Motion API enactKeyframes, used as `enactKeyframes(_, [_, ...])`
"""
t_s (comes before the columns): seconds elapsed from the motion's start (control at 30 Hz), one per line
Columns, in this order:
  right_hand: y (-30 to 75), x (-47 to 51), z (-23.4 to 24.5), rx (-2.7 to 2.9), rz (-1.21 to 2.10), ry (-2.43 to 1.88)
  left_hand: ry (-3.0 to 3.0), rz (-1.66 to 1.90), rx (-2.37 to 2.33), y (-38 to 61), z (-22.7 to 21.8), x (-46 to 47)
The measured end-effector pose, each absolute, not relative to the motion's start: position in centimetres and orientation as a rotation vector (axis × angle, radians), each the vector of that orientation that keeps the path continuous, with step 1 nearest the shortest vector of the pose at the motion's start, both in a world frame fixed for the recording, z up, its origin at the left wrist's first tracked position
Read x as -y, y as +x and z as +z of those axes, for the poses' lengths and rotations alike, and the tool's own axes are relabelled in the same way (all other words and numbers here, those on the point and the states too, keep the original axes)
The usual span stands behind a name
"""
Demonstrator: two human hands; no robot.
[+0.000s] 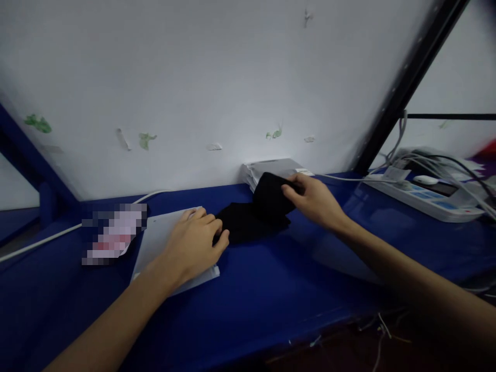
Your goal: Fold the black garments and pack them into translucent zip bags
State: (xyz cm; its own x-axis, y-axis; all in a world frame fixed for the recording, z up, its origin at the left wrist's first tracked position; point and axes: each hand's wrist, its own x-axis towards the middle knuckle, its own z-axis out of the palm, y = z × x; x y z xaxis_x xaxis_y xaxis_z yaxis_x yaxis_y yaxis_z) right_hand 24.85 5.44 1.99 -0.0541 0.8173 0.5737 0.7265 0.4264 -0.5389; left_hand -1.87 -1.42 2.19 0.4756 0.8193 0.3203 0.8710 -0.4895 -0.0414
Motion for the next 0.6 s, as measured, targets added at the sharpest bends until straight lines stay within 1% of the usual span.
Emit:
enactKeyframes(0.07, [27.4, -6.3, 1.5, 1.721, 0.186, -1.347, -2.451, -0.396, 1.498, -2.2, 2.1, 1.2])
enactKeyframes(0.17, [31.2, -7.3, 0.0, 1.636, 0.194, -1.558, -2.424, -0.438, 1.474, -2.5, 1.8, 1.0])
enactKeyframes(0.27, [33.7, -7.7, -1.6, 1.651, 0.030, -1.609, -2.517, -0.443, 1.417, -2.5, 1.5, 0.7])
enactKeyframes(0.33, [34.5, -7.7, -2.3, 1.725, -0.134, -1.534, -2.574, -0.402, 1.406, -2.6, 1.3, 0.5])
enactKeyframes(0.4, [34.7, -7.7, -2.9, 1.869, -0.222, -1.452, -2.587, -0.367, 1.437, -2.7, 1.1, 0.4])
enactKeyframes(0.5, [34.6, -7.6, -3.6, 2.140, -0.199, -1.390, -2.559, -0.387, 1.525, -2.8, 1.2, 0.2])
enactKeyframes(0.6, [34.7, -7.4, -4.1, 2.214, -0.151, -1.431, -2.518, -0.438, 1.621, -3.0, 1.3, 0.0])
